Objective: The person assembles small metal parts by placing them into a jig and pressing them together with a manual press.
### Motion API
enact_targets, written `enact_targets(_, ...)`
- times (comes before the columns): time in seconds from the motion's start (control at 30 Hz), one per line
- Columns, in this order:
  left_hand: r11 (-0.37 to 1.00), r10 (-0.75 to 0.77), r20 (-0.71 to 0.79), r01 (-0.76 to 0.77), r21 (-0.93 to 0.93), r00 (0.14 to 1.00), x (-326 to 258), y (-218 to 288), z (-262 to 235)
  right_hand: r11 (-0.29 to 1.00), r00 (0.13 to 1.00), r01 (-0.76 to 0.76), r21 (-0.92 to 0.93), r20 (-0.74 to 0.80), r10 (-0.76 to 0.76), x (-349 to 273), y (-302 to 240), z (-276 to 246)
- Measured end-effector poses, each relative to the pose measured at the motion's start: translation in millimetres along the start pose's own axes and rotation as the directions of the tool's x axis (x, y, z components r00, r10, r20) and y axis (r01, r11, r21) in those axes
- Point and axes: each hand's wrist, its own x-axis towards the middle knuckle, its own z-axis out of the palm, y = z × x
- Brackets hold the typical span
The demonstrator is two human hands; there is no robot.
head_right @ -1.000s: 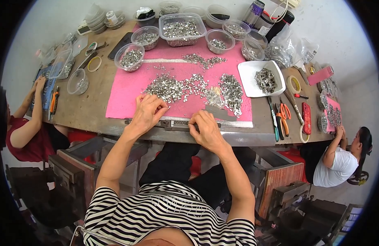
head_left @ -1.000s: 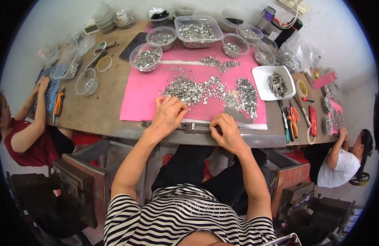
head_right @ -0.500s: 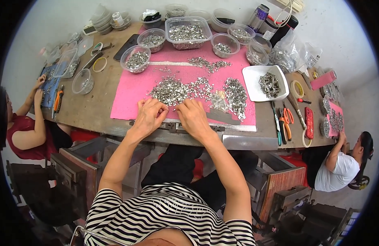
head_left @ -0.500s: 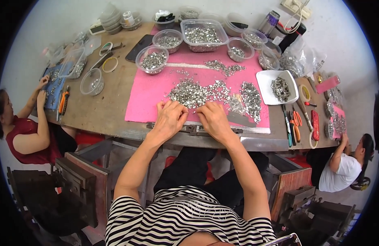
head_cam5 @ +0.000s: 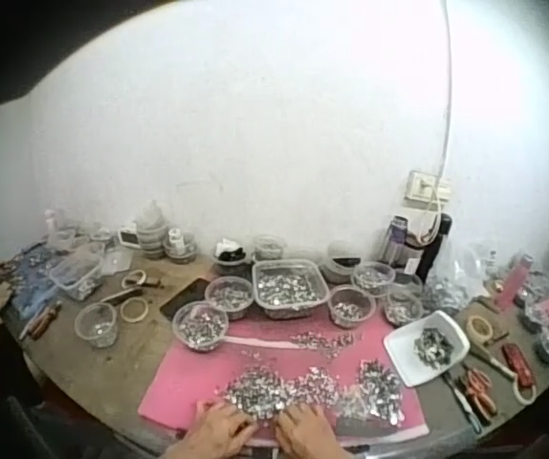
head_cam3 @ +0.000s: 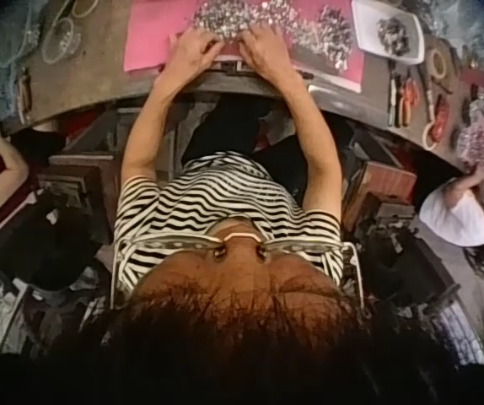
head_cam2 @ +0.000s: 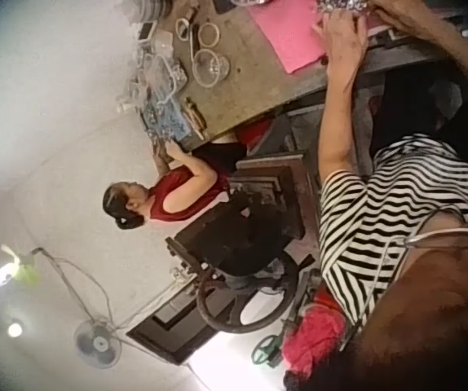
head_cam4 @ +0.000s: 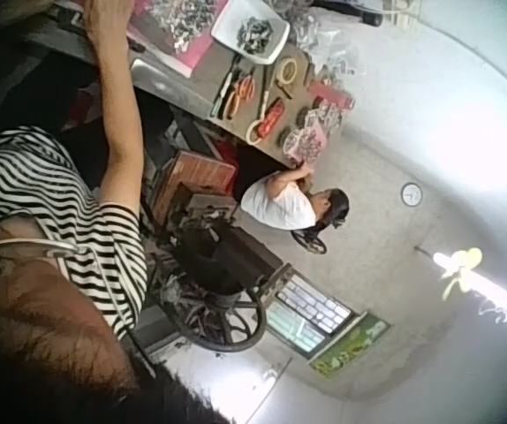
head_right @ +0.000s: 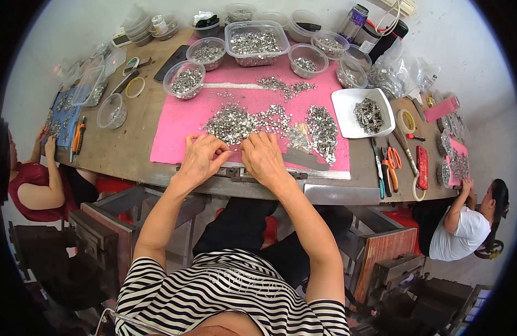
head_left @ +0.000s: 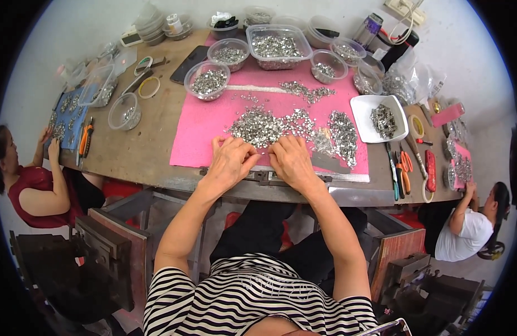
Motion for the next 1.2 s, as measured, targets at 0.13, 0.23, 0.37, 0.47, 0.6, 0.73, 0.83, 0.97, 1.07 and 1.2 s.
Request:
enact_targets(0.13,0.998,-0.016,-0.009,0.017,0.062,1.0,4.8,3.5,6.2,0.999,0.999,-0.034,-0.008,0.017,0.034,-3.0,3.3,-1.7)
enact_targets(0.23,0.997,-0.033,-0.028,0.034,0.064,0.999,0.3,0.4,4.4,0.99,0.995,-0.096,0.103,-0.008,0.097,-9.3,5.6,-16.6)
enact_targets(0.37,0.997,-0.073,-0.004,0.073,-0.013,0.997,-4.5,-3.1,0.8,0.949,0.976,-0.217,0.23,0.044,0.213,-26.2,18.7,-33.0)
enact_targets(0.47,0.993,-0.111,0.013,0.111,-0.031,0.994,-5.2,-0.3,-0.6,0.95,0.974,-0.225,0.218,0.065,0.216,-24.7,16.4,-28.6)
enact_targets(0.6,0.997,-0.056,-0.075,0.059,0.041,0.996,-8.0,3.6,4.8,0.977,0.994,-0.104,0.185,-0.023,0.11,-13.7,8.3,-12.4)
enact_targets(0.73,0.986,0.013,-0.07,-0.001,0.165,0.997,-6.0,7.5,4.3,0.994,0.999,-0.008,0.108,-0.034,0.012,-5.8,6.5,-0.2)
enact_targets(0.83,0.989,0.003,-0.047,0.004,0.149,0.999,-6.7,7.6,4.5,0.998,0.999,-0.032,0.061,0.024,0.031,-1.1,5.2,4.3)
enact_targets(0.97,0.999,0.038,-0.053,-0.039,-0.014,0.998,-6.0,24.4,12.9,0.989,0.998,-0.059,0.134,0.033,0.055,-7.5,13.2,-15.7)
enact_targets(1.07,0.984,0.114,-0.065,-0.122,-0.129,0.991,-4.3,43.3,21.2,0.95,0.981,-0.193,0.246,0.055,0.185,-27.2,15.8,-47.9)
enact_targets(1.2,0.962,0.199,-0.095,-0.213,-0.171,0.975,-3.9,56.2,37.0,0.876,0.946,-0.322,0.359,0.148,0.288,-54.8,7.0,-61.7)
